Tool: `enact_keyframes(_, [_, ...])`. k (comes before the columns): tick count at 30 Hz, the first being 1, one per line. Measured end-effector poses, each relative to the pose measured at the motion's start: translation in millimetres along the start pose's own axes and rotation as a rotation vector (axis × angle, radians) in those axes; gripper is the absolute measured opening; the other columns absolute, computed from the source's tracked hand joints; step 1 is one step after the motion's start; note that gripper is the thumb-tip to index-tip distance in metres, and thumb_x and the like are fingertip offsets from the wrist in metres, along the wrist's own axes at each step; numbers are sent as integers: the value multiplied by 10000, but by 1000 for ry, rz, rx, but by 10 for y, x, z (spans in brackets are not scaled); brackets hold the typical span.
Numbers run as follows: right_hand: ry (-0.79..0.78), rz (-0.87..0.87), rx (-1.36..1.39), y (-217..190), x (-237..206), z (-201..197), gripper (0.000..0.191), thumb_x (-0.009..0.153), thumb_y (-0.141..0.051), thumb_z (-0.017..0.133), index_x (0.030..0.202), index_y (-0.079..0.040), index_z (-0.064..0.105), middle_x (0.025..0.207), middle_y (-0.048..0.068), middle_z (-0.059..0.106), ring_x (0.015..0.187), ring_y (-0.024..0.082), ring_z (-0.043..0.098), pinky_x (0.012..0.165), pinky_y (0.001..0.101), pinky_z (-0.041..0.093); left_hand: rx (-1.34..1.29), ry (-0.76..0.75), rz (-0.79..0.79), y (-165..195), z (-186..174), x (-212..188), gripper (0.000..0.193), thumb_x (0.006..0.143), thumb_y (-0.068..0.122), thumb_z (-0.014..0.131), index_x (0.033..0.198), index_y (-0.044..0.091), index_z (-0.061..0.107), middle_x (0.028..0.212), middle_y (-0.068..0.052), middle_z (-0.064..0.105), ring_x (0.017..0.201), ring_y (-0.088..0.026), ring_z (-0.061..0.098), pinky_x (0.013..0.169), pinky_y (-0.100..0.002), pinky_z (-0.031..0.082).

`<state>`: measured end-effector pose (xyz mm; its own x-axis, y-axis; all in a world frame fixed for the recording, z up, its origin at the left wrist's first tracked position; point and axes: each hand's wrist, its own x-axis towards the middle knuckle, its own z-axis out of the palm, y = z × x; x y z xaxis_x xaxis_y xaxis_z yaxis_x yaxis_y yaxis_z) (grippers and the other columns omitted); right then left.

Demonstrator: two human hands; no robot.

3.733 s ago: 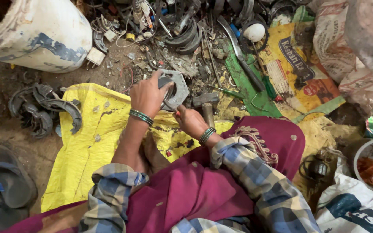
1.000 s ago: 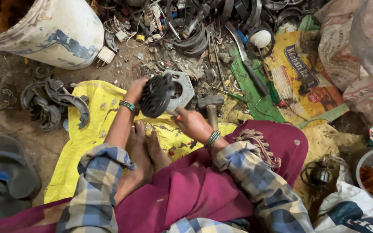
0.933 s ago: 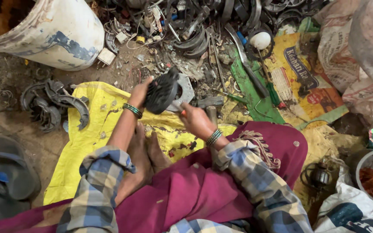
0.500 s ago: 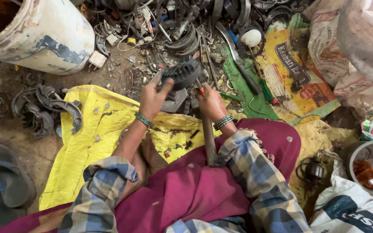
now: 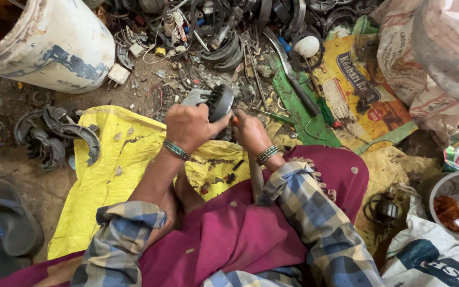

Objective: The person sits on the ground and disassembles a round pressure gauge, using pliers to pry and unscrew the black plastic back cover from the metal dial body. They work the cover loose, separate the two halves, and handle the exposed white dial face before setting the parts down.

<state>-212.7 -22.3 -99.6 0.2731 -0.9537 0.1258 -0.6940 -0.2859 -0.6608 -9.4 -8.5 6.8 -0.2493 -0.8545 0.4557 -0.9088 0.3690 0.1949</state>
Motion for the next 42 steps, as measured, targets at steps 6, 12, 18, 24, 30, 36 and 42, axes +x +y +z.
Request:
enact_keyframes(6, [-150,-102,-39,-249,-157,200,179,969,-216,649,1007,-56,577,756,215,675,702,433,665,617,540,502,106,-378,-358,-68,-335,265,674,806,709,677,745,48,796,715,-214,715,689,-364,717,641,-466,533])
enact_keyframes(12, [-243,-239,-82,-345,-207,174,192,983,-215,628,1059,-57,549,737,201,662,695,417,667,603,525,513,12,-624,-462,-333,-418,361,519,805,594,657,922,109,802,914,-214,744,880,-376,717,801,-506,520])
enact_keyframes(18, [-337,-318,-95,-369,-218,120,205,972,-225,631,1033,-53,536,720,187,660,710,418,667,611,530,507,-665,-719,-433,-1029,41,252,422,851,422,626,1103,135,805,1005,-97,802,911,-268,746,793,-368,553])
enact_keyframes(24, [-380,-306,-34,-372,-221,148,224,963,-236,650,1017,-44,549,731,210,659,724,438,659,620,548,492,-950,-700,-284,-1271,307,170,601,1017,529,477,1261,47,739,1132,-110,740,975,-175,672,838,-326,515])
enact_keyframes(30, [-376,-168,45,-335,-138,52,268,963,-287,656,1001,-39,563,750,219,670,730,441,658,622,538,493,-1290,-603,-451,-1070,70,82,850,960,748,354,1481,105,545,1391,-121,633,1257,-245,586,1020,-358,490])
enact_keyframes(36, [-411,-23,145,-410,-139,-3,326,984,-353,660,999,-34,594,735,214,657,701,408,646,631,490,486,-1653,-359,-32,-938,128,-159,1165,883,784,614,1690,129,87,1789,-81,-4,1630,-264,157,1308,-411,233])
enact_keyframes(42, [-475,108,323,-551,-200,22,313,1004,-335,649,964,-30,597,667,86,576,596,199,558,575,375,481,-1688,-342,66,-975,288,-254,1278,783,787,738,1704,227,51,1811,-102,-7,1674,-268,166,1355,-412,219])
